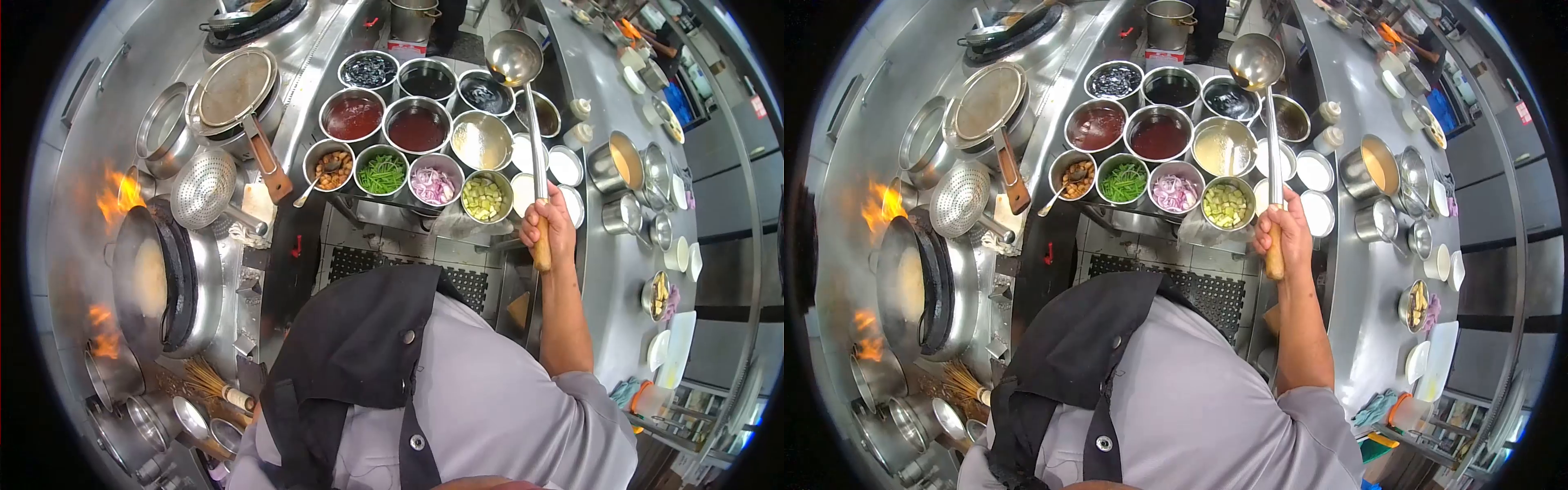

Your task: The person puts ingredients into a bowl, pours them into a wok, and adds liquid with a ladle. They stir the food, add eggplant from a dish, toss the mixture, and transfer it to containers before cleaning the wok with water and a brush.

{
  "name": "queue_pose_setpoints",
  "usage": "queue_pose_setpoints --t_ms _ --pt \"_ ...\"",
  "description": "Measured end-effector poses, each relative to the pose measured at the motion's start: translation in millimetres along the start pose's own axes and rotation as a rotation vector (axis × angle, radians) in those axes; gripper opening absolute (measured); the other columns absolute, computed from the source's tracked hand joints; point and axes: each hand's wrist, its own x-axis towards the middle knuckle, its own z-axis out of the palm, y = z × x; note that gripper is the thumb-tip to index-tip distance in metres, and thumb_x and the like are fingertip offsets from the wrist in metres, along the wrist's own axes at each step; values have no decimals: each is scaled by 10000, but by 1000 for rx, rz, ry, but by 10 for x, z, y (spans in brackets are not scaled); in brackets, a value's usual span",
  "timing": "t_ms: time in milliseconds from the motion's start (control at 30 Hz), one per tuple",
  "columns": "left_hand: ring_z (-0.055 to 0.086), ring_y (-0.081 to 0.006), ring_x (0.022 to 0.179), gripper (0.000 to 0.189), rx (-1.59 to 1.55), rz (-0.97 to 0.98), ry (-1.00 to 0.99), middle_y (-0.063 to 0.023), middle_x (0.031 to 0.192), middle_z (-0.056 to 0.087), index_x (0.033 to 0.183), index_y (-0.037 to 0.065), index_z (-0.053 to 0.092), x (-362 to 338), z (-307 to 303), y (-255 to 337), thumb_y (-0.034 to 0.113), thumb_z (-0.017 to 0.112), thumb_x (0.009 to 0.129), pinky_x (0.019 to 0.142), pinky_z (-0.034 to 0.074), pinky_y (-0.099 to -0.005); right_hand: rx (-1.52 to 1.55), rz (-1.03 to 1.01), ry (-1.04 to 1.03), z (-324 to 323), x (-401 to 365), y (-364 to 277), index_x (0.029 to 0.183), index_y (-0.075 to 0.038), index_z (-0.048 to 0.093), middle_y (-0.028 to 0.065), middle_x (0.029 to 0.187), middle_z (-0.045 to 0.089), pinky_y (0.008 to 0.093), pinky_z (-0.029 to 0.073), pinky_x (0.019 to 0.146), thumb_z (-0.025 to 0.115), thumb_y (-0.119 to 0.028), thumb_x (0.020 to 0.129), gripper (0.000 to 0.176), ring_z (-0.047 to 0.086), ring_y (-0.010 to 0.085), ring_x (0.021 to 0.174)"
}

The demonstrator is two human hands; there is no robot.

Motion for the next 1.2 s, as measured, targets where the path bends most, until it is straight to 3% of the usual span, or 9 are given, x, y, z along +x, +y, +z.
queue_pose_setpoints --t_ms 167,300,400,533,733,833,933,1033,1200 --pt "651 -411 1001 343 -12 -59 45 -244 1066 678 1131 19 638 -232 113 -571 305 565 958 845 520 -479 26 60 -118 407 -330 -190 1393 -177 385 54 666 465 263 329 376 485 -99 972 440 409 126 422" --pt "650 -412 1001 325 15 99 81 -245 1062 677 1123 22 638 -359 62 -577 293 553 965 842 519 -482 -25 141 -558 953 -446 -169 1492 -152 266 50 621 424 243 335 310 569 -132 952 619 407 119 359" --pt "643 -406 988 212 12 370 113 -205 1030 675 1061 49 641 -547 -314 95 195 583 918 840 513 -482 -111 264 -809 1794 -477 32 1467 -94 304 84 644 468 233 355 313 579 -92 921 611 414 114 364" --pt "652 -370 982 262 66 228 246 -173 1057 686 1137 64 648 -1361 -1321 1238 207 640 918 828 512 -447 -521 307 -908 3308 -789 649 1437 -9 393 23 611 486 214 343 353 597 -41 855 617 411 86 391" --pt "620 -335 922 293 149 518 1346 -154 955 653 1119 33 669 -1816 -2660 1352 224 666 897 840 494 -430 -853 57 -1202 4851 -669 2374 1410 15 415 43 711 554 280 448 463 592 -58 884 560 523 124 532" --pt "610 -321 930 244 331 445 1521 -124 963 660 1041 55 680 -1486 -3045 1136 250 668 896 830 482 -443 -913 87 -1156 5256 -746 3275 1401 20 404 63 723 576 298 455 451 603 -46 864 577 537 153 529" --pt "621 -328 891 209 299 268 1282 -99 910 670 931 69 682 -1401 -3139 940 274 656 903 793 478 -462 -783 545 -1224 5386 -1025 3297 1367 -33 435 53 723 567 284 419 426 586 -53 872 518 525 141 513" --pt "630 -331 838 224 222 359 1301 -83 849 677 853 82 685 -1442 -3121 943 293 641 912 766 475 -462 -664 718 -1298 5378 -875 2981 1396 -64 431 43 715 560 272 397 419 589 -51 882 538 505 128 502" --pt "646 -356 780 254 116 420 1209 -125 788 680 830 59 695 -1335 -3227 840 303 664 895 700 496 -446 -843 303 -1201 4681 -508 2965 1467 -72 383 21 713 547 258 391 420 585 -44 915 589 484 104 500"
